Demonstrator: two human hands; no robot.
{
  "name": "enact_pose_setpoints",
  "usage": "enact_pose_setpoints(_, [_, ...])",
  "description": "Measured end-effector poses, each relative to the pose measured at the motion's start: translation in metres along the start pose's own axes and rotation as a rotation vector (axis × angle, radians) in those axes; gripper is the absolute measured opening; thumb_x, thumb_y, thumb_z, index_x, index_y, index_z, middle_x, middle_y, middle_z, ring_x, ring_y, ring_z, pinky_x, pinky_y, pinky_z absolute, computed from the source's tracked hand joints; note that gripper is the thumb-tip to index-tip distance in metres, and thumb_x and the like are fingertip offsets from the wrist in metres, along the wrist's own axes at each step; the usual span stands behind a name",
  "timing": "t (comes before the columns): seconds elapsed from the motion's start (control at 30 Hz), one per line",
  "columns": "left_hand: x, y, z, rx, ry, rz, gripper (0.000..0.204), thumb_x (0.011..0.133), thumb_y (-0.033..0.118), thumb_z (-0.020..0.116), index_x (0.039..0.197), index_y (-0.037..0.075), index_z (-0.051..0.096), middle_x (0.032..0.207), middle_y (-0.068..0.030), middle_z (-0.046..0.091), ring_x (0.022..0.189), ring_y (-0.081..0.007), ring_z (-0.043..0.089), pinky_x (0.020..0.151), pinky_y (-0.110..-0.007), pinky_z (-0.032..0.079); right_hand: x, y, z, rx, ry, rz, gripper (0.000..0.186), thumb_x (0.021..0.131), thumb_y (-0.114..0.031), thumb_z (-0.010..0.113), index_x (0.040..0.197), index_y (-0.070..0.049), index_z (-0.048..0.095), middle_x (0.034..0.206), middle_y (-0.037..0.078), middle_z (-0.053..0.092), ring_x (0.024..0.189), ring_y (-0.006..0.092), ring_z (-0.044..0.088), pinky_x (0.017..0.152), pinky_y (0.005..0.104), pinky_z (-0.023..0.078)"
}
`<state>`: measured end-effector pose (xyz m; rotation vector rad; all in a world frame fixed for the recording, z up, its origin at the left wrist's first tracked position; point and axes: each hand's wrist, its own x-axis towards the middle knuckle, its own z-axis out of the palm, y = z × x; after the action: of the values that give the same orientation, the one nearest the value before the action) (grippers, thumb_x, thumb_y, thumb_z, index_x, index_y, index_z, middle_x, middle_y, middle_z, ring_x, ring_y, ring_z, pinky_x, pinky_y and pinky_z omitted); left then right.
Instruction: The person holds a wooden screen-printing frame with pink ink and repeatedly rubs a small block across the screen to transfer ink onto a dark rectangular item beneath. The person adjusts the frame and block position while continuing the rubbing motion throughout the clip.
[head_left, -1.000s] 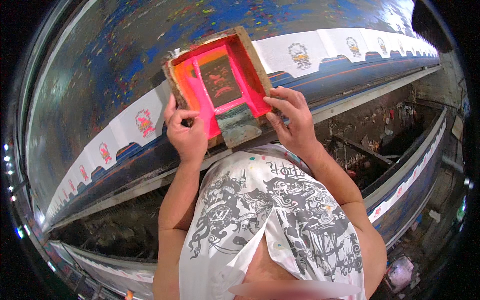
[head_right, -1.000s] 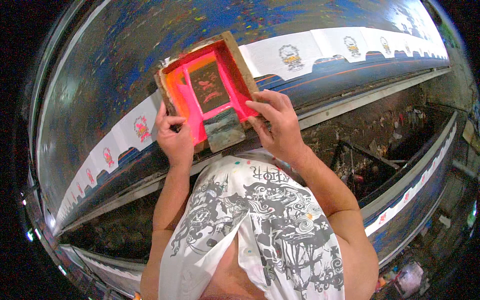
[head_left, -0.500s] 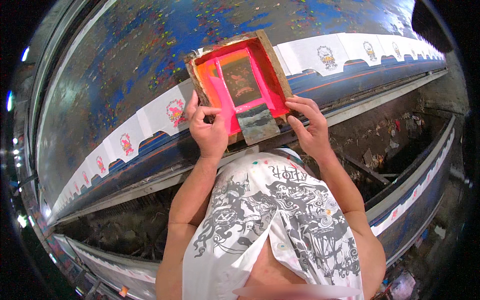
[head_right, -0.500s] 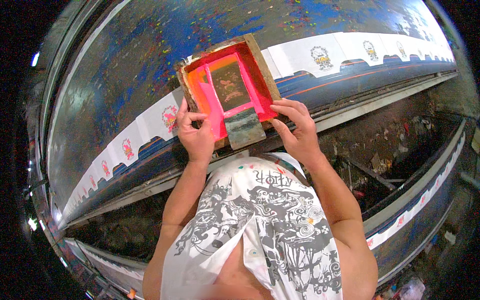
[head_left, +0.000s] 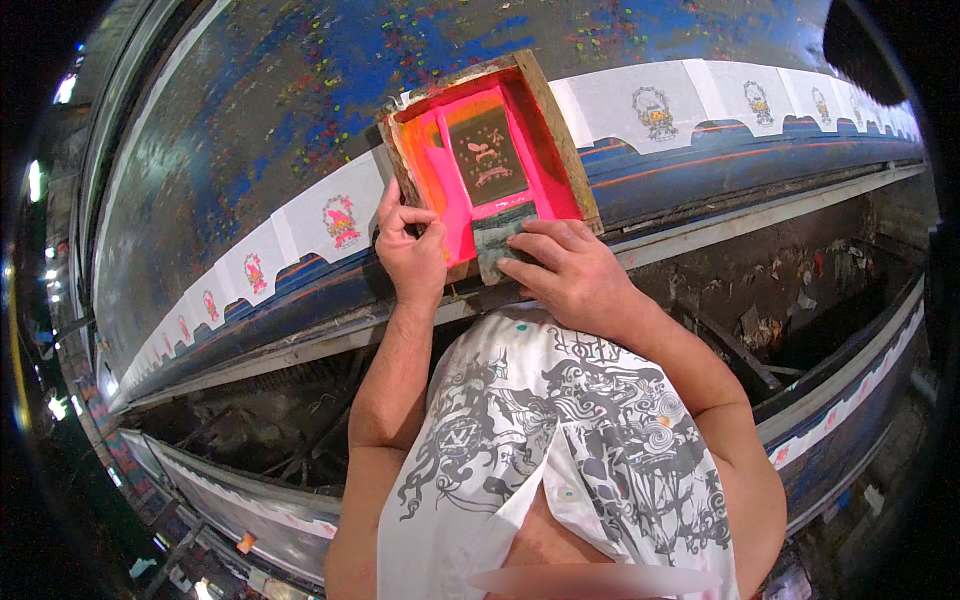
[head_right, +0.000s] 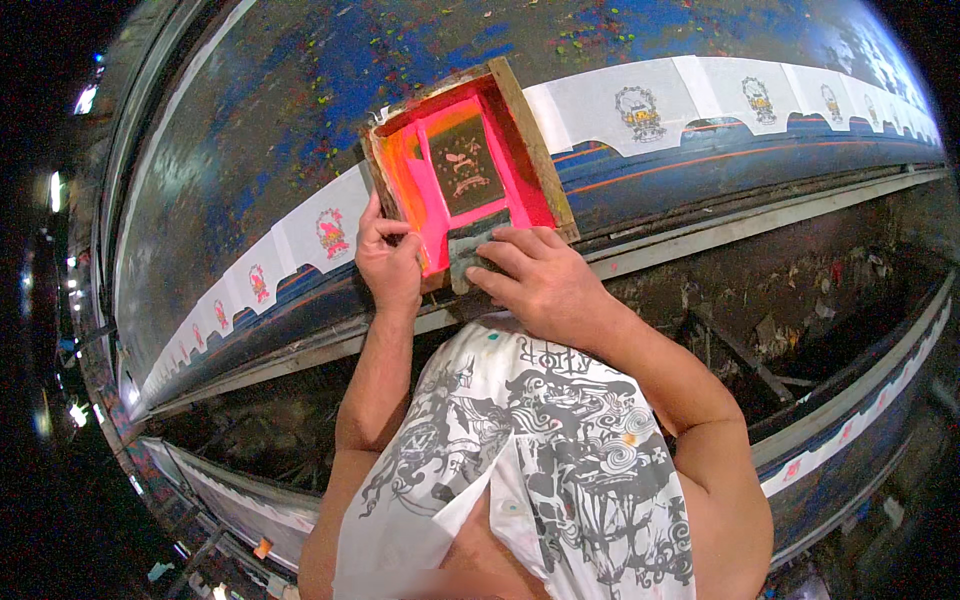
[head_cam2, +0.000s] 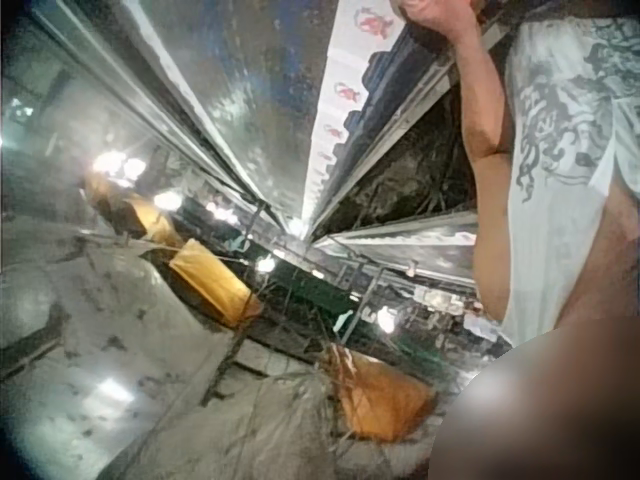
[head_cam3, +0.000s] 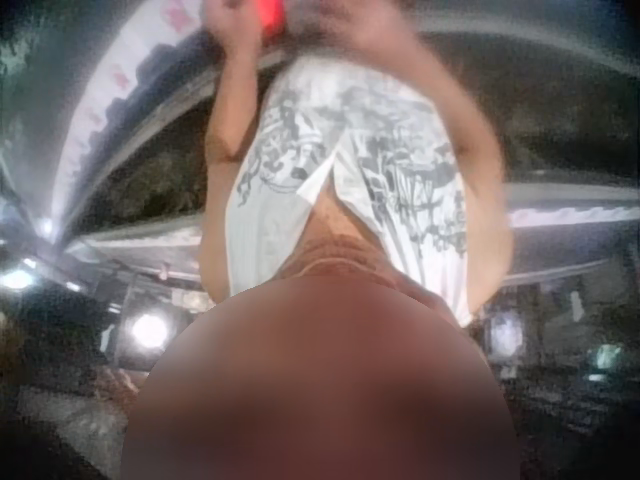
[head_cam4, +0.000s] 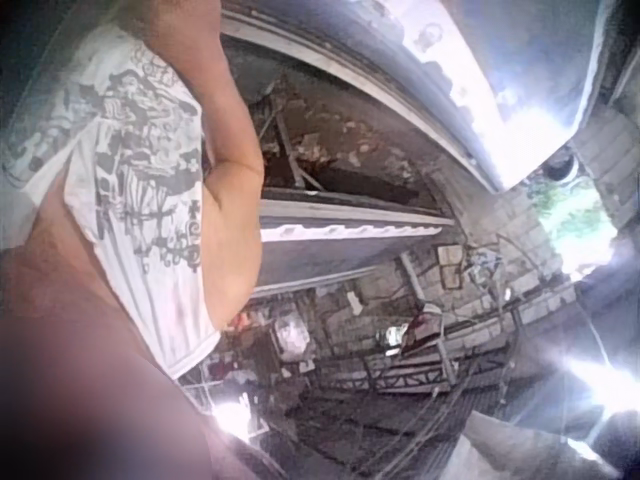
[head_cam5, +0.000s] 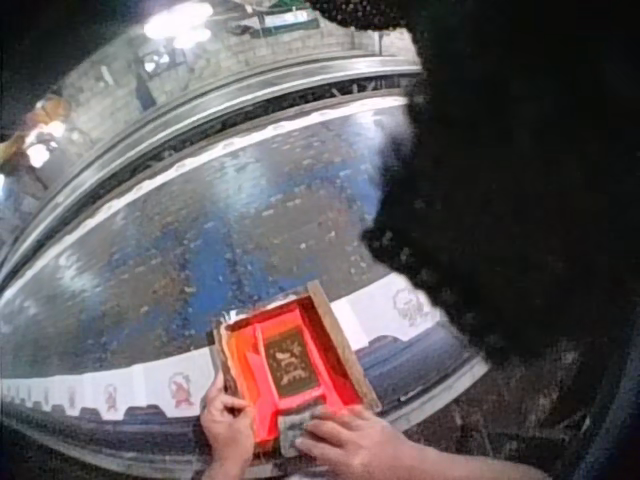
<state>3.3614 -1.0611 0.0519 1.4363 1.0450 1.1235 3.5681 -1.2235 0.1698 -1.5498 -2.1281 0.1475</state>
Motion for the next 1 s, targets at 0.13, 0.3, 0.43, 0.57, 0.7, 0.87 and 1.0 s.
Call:
enact_pose_setpoints(0.13, [0.0, 0.003, 0.006, 0.026, -0.003, 0.033, 0.018, 0.089, -0.012, 0.077, 0.091, 0.005, 0.073, 0.179, -0.035, 0.047, 0.167, -0.0371, 0.051, 0.133, -0.046, 0.04, 0.011, 0.001, -0.002, -0.086, -0.051, -0.022, 0.054, 0.087, -0.026, 0.082, 0.139, -0.009, 0.078, 0.139, 0.012, 0.074, 0.132, 0.0348, 0.07, 0.109, 0.0513, 0.057])
enact_pose_setpoints(0.3, [-0.001, 0.008, 0.012, 0.029, 0.0, 0.043, 0.017, 0.087, -0.011, 0.078, 0.089, 0.005, 0.073, 0.177, -0.0365, 0.05, 0.165, -0.0384, 0.053, 0.132, -0.046, 0.041, 0.023, -0.002, -0.015, -0.062, -0.093, -0.009, 0.052, 0.087, -0.018, 0.079, 0.138, -0.006, 0.079, 0.137, 0.012, 0.074, 0.128, 0.0347, 0.072, 0.109, 0.0511, 0.058])
enact_pose_setpoints(0.43, [-0.001, 0.01, 0.017, 0.079, 0.007, 0.105, 0.016, 0.086, -0.01, 0.078, 0.087, 0.005, 0.074, 0.175, -0.037, 0.053, 0.163, -0.0406, 0.055, 0.132, -0.047, 0.041, 0.039, 0.009, -0.018, -0.17, -0.199, -0.014, 0.046, 0.094, -0.024, 0.074, 0.137, -0.008, 0.078, 0.131, 0.01, 0.074, 0.126, 0.0323, 0.071, 0.107, 0.0472, 0.058])
enact_pose_setpoints(0.57, [-0.004, 0.013, 0.019, 0.073, 0.002, 0.08, 0.016, 0.086, -0.01, 0.078, 0.088, 0.005, 0.073, 0.176, -0.0362, 0.052, 0.164, -0.0406, 0.054, 0.133, -0.047, 0.04, 0.034, 0.01, -0.036, -0.088, -0.199, 0.056, 0.047, 0.09, -0.015, 0.075, 0.136, -0.007, 0.08, 0.128, 0.01, 0.076, 0.124, 0.0333, 0.072, 0.107, 0.0487, 0.059])
enact_pose_setpoints(0.7, [-0.008, 0.019, 0.019, 0.098, -0.008, 0.09, 0.015, 0.087, -0.01, 0.077, 0.087, 0.005, 0.072, 0.176, -0.0359, 0.052, 0.164, -0.0408, 0.054, 0.133, -0.048, 0.04, 0.021, -0.002, -0.042, -0.028, -0.202, 0.085, 0.051, 0.087, -0.012, 0.078, 0.137, -0.006, 0.081, 0.13, 0.011, 0.077, 0.124, 0.0346, 0.073, 0.108, 0.0502, 0.059])
enact_pose_setpoints(0.87, [-0.01, 0.024, 0.021, 0.112, -0.016, 0.125, 0.014, 0.087, -0.009, 0.077, 0.087, 0.005, 0.073, 0.174, -0.0366, 0.053, 0.163, -0.0432, 0.055, 0.132, -0.048, 0.042, 0.012, -0.003, -0.033, -0.132, -0.138, 0.04, 0.056, 0.087, -0.026, 0.081, 0.14, -0.008, 0.079, 0.132, 0.01, 0.075, 0.127, 0.0339, 0.07, 0.11, 0.0492, 0.057])
enact_pose_setpoints(1.0, [-0.012, 0.023, 0.021, 0.133, -0.029, 0.13, 0.014, 0.086, -0.008, 0.078, 0.088, 0.005, 0.073, 0.172, -0.0369, 0.054, 0.162, -0.0449, 0.055, 0.13, -0.048, 0.044, 0.017, 0.0, -0.032, -0.119, -0.108, 0.043, 0.063, 0.084, -0.03, 0.086, 0.142, -0.007, 0.078, 0.134, 0.011, 0.074, 0.13, 0.0349, 0.07, 0.113, 0.0507, 0.057])
